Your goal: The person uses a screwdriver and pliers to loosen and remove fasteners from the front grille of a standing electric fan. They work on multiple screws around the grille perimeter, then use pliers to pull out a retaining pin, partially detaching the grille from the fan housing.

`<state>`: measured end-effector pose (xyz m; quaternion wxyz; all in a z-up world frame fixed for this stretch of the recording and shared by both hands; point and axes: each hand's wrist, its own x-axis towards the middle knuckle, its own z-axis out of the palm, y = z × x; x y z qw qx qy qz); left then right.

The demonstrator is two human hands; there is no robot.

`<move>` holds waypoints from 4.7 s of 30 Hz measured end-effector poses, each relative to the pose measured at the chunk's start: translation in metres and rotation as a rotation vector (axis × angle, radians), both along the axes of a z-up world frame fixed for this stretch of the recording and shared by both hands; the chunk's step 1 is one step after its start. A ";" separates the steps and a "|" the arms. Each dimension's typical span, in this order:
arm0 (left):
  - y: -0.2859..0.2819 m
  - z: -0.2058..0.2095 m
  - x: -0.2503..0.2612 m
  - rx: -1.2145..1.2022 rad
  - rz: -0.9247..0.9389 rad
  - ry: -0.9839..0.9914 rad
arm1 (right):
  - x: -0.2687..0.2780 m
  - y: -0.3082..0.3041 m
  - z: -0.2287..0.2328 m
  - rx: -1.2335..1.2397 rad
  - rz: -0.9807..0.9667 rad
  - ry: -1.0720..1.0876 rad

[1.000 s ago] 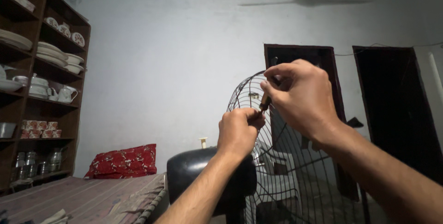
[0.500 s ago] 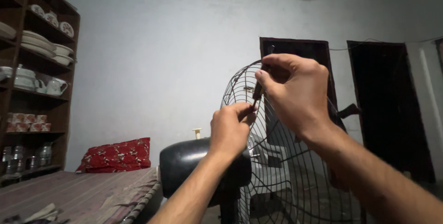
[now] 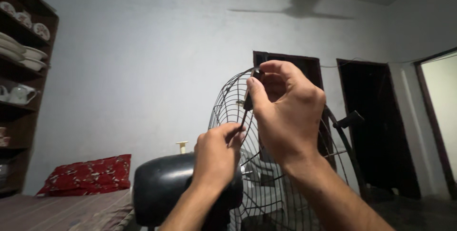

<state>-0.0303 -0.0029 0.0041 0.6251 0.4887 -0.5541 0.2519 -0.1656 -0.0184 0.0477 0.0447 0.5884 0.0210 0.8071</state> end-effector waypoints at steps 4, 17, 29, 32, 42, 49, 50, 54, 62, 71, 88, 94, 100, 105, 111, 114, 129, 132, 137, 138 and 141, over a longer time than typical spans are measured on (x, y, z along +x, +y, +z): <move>-0.005 -0.004 0.008 0.159 0.012 0.088 | 0.001 -0.005 0.008 -0.040 -0.030 -0.002; -0.008 -0.007 0.007 0.122 0.058 0.064 | -0.008 -0.012 0.006 -0.008 -0.115 0.077; -0.009 -0.013 0.026 0.199 0.105 -0.114 | -0.025 -0.006 -0.007 -0.064 -0.141 0.098; -0.018 -0.008 0.043 0.207 0.153 -0.254 | -0.027 -0.016 0.009 -0.042 -0.222 0.162; -0.022 -0.008 0.068 0.273 0.169 -0.281 | -0.042 -0.020 0.051 0.111 -0.264 0.459; -0.022 -0.002 0.068 0.378 0.192 -0.195 | -0.043 -0.027 0.070 0.273 -0.168 0.557; -0.024 -0.003 0.069 0.358 0.188 -0.192 | -0.042 -0.030 0.072 0.261 -0.156 0.564; -0.019 -0.007 0.064 0.344 0.206 -0.181 | -0.045 -0.026 0.074 0.249 -0.150 0.604; -0.015 -0.011 0.059 0.331 0.249 -0.219 | -0.048 -0.028 0.073 0.197 -0.211 0.577; -0.011 -0.009 0.052 0.400 0.296 -0.147 | -0.052 -0.026 0.075 0.143 -0.286 0.632; -0.014 -0.011 0.051 0.335 0.339 -0.164 | -0.046 -0.026 0.074 0.127 -0.255 0.599; -0.017 -0.010 0.049 0.352 0.374 -0.146 | -0.048 -0.029 0.073 0.098 -0.515 0.573; -0.016 -0.013 0.047 0.309 0.394 -0.160 | -0.050 -0.028 0.073 0.002 -0.668 0.509; -0.015 -0.012 0.049 0.333 0.379 -0.165 | -0.049 -0.027 0.075 0.060 -0.570 0.551; -0.013 -0.011 0.047 0.356 0.361 -0.171 | -0.048 -0.019 0.072 0.203 -0.303 0.591; -0.013 -0.010 0.044 0.367 0.384 -0.141 | -0.047 -0.015 0.068 0.199 -0.315 0.611; -0.014 -0.011 0.045 0.360 0.385 -0.157 | -0.043 -0.046 0.069 -0.158 -0.374 0.476; -0.013 -0.010 0.044 0.360 0.393 -0.160 | -0.040 -0.048 0.066 -0.008 -0.421 0.469; -0.012 -0.010 0.042 0.374 0.403 -0.140 | -0.037 -0.044 0.060 -0.244 -0.493 0.395; -0.012 -0.010 0.042 0.368 0.398 -0.142 | -0.036 -0.042 0.060 -0.279 -0.523 0.382; -0.011 -0.012 0.043 0.351 0.387 -0.134 | -0.033 -0.038 0.059 -0.091 -0.520 0.422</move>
